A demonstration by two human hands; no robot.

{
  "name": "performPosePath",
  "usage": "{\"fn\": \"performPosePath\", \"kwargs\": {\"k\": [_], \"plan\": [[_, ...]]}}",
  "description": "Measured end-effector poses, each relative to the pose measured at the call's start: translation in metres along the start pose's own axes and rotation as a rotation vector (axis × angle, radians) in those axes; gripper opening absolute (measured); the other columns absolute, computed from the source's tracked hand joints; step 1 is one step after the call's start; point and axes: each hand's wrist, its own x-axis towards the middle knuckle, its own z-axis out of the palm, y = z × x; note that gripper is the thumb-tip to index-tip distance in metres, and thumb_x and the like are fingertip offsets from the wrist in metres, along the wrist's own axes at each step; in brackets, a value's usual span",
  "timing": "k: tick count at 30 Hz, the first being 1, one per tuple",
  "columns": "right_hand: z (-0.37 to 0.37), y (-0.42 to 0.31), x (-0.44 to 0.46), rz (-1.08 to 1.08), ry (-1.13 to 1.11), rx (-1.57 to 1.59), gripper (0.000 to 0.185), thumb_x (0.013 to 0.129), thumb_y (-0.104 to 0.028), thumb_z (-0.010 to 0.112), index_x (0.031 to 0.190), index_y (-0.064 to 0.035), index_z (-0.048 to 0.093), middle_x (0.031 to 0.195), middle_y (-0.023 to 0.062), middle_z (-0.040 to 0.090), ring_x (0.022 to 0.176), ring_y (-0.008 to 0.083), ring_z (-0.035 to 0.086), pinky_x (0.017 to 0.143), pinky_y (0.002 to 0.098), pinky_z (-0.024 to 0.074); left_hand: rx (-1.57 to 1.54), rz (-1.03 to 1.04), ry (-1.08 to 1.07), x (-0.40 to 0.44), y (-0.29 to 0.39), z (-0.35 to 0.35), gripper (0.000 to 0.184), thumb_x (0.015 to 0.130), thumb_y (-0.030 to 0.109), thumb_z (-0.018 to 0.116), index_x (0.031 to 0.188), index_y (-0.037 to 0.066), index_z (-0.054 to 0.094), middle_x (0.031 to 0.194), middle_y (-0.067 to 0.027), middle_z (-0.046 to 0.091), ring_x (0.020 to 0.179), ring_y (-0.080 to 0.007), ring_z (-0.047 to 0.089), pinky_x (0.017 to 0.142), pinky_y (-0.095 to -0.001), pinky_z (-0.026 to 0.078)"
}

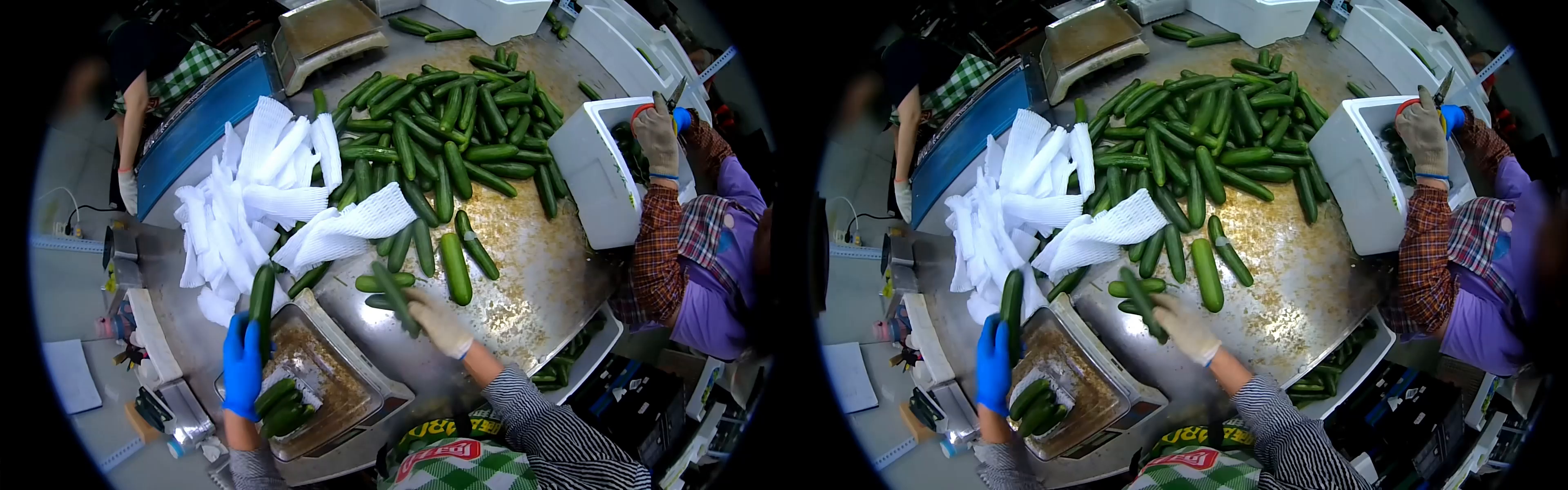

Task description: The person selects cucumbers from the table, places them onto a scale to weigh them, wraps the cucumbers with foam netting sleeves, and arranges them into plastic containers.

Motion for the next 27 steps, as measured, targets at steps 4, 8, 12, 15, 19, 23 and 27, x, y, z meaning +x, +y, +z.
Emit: {"fn": "performPosePath", "kwargs": {"k": [4,8,12,15,19,23,27], "plan": [[-0.013,-0.014,0.002,0.01,0.188,0.388,0.053,0.102,-0.026,0.045,0.145,0.0052,0.039,0.099,0.0079,0.064,0.075,0.0113,0.058,0.063,0.0242,0.0482,-0.233,-0.14,0.016,0.017,0.028,0.108,0.038,0.102,0.029,0.053,0.131,0.005,0.051,0.092,-0.0066,0.061,0.07,-0.0113,0.056,0.06,-0.025,0.046],[-0.019,-0.027,0.007,-0.193,0.406,-0.073,0.05,0.098,-0.023,0.051,0.14,0.004,0.045,0.102,0.0132,0.064,0.083,0.0197,0.061,0.071,0.032,0.0505,-0.179,-0.061,-0.038,0.044,-0.022,0.223,0.068,0.096,0.028,0.061,0.149,-0.003,0.03,0.134,-0.0237,0.05,0.113,-0.0314,0.056,0.096,-0.0391,0.046],[-0.061,-0.064,-0.001,-0.22,0.741,-0.905,0.039,0.081,-0.008,0.066,0.12,-0.0024,0.061,0.113,0.0221,0.062,0.101,0.0373,0.06,0.088,0.045,0.0495,0.092,0.083,-0.131,0.041,-0.018,0.253,0.077,0.092,0.025,0.065,0.15,-0.006,0.025,0.149,-0.031,0.033,0.132,-0.0427,0.043,0.113,-0.0457,0.032],[-0.1,-0.03,0.004,-0.141,0.719,-1.113,0.036,0.081,-0.01,0.067,0.116,-0.0006,0.061,0.111,0.0244,0.061,0.099,0.041,0.06,0.088,0.0459,0.0492,0.213,0.128,-0.132,0.044,-0.019,0.253,0.074,0.092,0.022,0.064,0.151,-0.003,0.027,0.151,-0.0287,0.032,0.124,-0.0379,0.052,0.107,-0.0438,0.04],[-0.099,-0.032,-0.008,-0.217,0.743,-0.836,0.036,0.08,-0.013,0.069,0.113,0.0003,0.061,0.108,0.0239,0.062,0.098,0.0407,0.061,0.087,0.0456,0.0498,0.045,0.157,-0.075,0.026,0.002,0.243,0.079,0.089,0.023,0.071,0.151,0.001,0.029,0.147,-0.0247,0.04,0.107,-0.0279,0.061,0.091,-0.0381,0.051],[-0.05,-0.083,-0.049,-0.34,0.543,-0.716,0.043,0.077,-0.011,0.069,0.118,-0.0011,0.061,0.103,0.0224,0.067,0.091,0.0406,0.066,0.08,0.0433,0.0537,-0.407,0.161,-0.129,-0.007,0.034,0.262,0.084,0.083,0.026,0.08,0.149,0.001,0.034,0.123,-0.0201,0.062,0.098,-0.0208,0.064,0.078,-0.031,0.053],[-0.009,-0.089,-0.072,-0.497,0.453,-0.624,0.042,0.075,-0.008,0.072,0.115,-0.0016,0.062,0.102,0.0209,0.067,0.09,0.0399,0.065,0.075,0.0428,0.0535,-0.409,0.278,0.071,-0.011,0.032,0.253,0.057,0.09,0.024,0.073,0.132,-0.006,0.05,0.079,-0.0067,0.064,0.063,-0.0089,0.053,0.058,-0.029,0.045]]}}
